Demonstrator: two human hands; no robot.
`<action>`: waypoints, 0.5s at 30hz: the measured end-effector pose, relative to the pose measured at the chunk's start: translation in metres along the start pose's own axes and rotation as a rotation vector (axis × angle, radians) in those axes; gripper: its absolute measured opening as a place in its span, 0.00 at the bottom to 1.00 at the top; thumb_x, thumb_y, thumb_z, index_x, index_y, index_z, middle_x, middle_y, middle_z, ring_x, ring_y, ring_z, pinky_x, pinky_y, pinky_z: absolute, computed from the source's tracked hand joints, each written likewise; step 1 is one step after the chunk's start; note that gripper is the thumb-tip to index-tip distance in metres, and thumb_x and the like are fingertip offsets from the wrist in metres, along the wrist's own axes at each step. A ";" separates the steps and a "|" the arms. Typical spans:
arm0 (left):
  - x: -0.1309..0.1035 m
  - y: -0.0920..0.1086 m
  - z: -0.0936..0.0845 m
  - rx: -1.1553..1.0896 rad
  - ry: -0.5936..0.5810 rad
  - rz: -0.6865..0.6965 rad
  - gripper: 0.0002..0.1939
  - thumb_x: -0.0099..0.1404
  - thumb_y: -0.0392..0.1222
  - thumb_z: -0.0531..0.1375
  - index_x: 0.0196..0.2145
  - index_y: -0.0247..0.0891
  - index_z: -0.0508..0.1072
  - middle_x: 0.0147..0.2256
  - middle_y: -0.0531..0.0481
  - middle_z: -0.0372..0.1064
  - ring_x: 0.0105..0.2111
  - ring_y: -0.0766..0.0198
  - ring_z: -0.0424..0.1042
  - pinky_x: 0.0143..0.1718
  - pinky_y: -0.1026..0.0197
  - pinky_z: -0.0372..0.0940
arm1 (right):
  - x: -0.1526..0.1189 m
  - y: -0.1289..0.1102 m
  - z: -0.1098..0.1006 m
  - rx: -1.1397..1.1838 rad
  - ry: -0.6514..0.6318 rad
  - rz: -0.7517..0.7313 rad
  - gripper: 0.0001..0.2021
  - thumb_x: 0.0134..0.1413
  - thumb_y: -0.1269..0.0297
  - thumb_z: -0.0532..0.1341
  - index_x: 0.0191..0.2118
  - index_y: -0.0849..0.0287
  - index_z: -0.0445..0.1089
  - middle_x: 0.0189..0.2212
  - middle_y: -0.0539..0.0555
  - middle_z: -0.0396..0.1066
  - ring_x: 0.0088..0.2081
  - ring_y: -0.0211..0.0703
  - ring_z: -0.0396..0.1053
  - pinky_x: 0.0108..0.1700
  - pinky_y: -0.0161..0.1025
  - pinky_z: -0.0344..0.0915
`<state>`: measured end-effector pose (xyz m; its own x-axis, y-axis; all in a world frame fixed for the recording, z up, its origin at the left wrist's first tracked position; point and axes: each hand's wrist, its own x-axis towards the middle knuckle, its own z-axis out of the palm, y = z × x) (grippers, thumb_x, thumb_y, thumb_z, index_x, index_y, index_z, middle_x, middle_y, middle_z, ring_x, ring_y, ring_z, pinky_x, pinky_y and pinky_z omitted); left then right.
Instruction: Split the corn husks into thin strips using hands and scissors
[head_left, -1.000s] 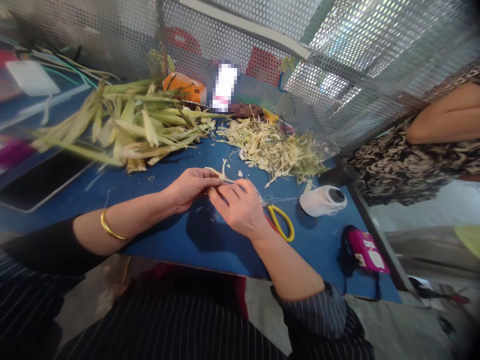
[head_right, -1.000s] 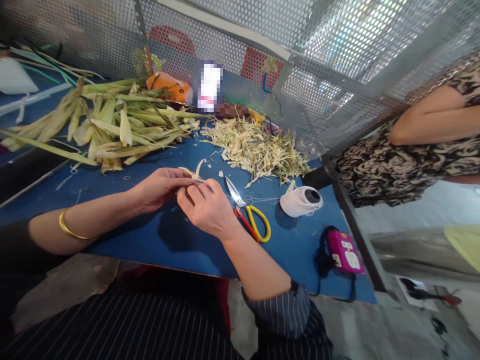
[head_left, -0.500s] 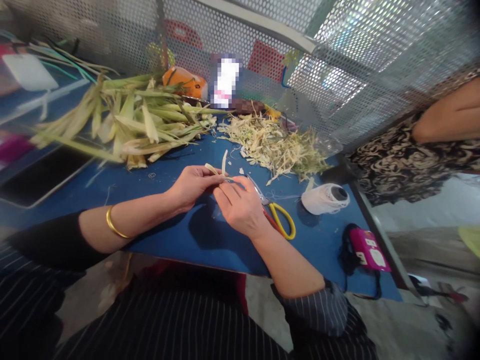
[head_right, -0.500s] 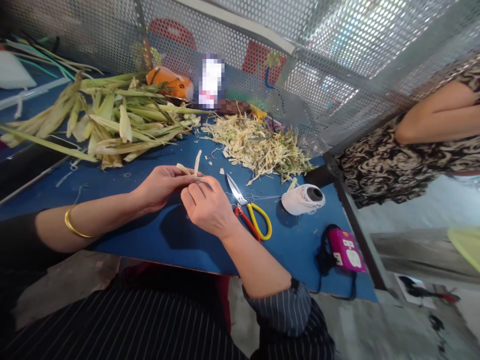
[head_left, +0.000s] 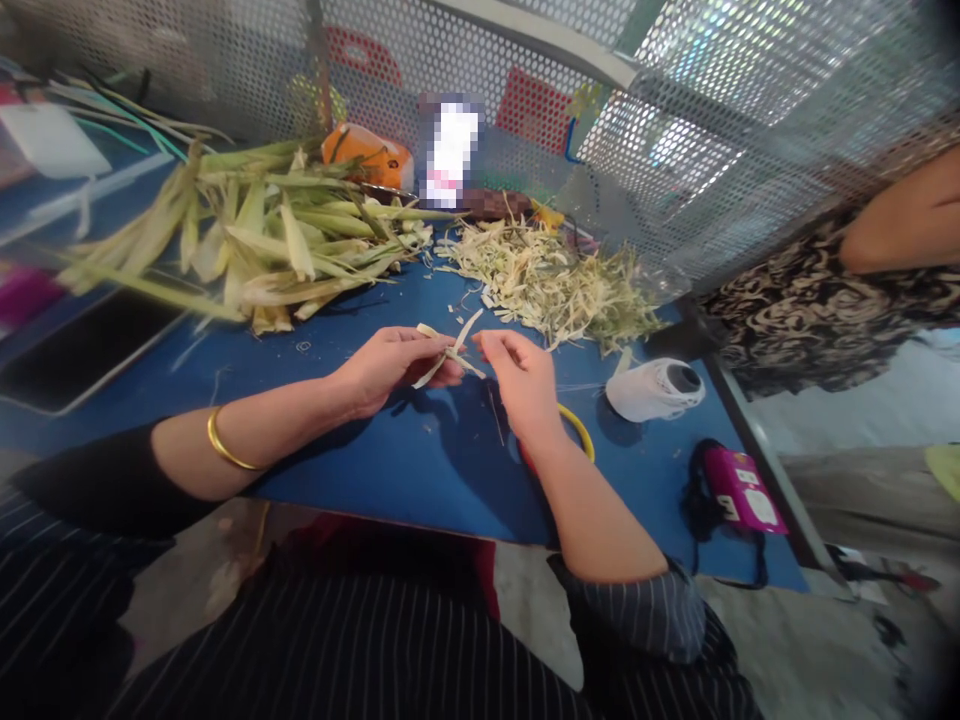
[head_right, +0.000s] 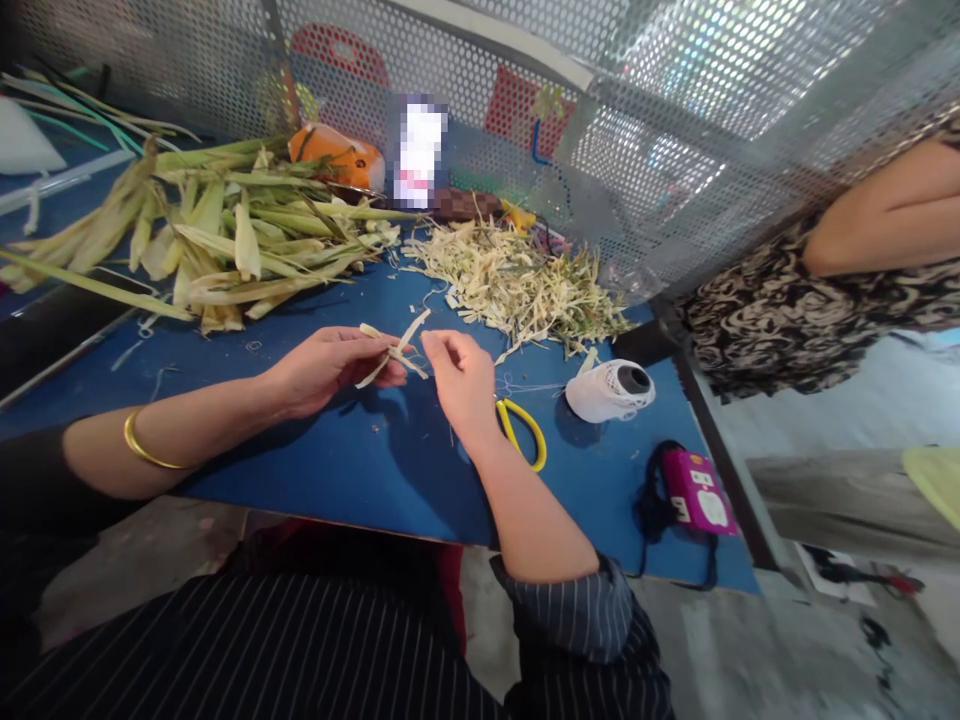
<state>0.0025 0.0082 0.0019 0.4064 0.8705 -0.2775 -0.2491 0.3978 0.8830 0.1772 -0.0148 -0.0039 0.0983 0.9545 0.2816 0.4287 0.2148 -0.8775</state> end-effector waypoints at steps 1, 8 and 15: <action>-0.001 0.000 0.000 0.027 -0.015 -0.006 0.10 0.59 0.42 0.64 0.31 0.31 0.78 0.27 0.43 0.76 0.28 0.62 0.76 0.38 0.59 0.69 | 0.001 0.001 0.001 0.099 -0.064 0.065 0.13 0.57 0.53 0.58 0.33 0.56 0.74 0.31 0.52 0.74 0.34 0.41 0.68 0.40 0.40 0.63; -0.002 -0.003 0.001 0.220 -0.020 -0.024 0.13 0.51 0.44 0.70 0.32 0.31 0.78 0.25 0.46 0.75 0.25 0.67 0.73 0.35 0.62 0.69 | -0.003 -0.003 0.012 0.348 -0.089 0.183 0.09 0.50 0.61 0.64 0.24 0.58 0.70 0.22 0.46 0.68 0.28 0.34 0.62 0.36 0.36 0.60; -0.003 0.000 0.002 0.395 -0.014 0.010 0.13 0.49 0.44 0.70 0.29 0.31 0.79 0.22 0.46 0.74 0.23 0.65 0.71 0.30 0.62 0.67 | -0.002 0.006 0.012 0.061 0.032 0.009 0.06 0.52 0.63 0.62 0.27 0.58 0.70 0.27 0.49 0.70 0.30 0.37 0.65 0.38 0.38 0.63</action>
<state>0.0029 0.0051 0.0039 0.4183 0.8687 -0.2654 0.1029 0.2450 0.9641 0.1690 -0.0129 -0.0144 0.1309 0.9495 0.2852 0.3722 0.2196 -0.9018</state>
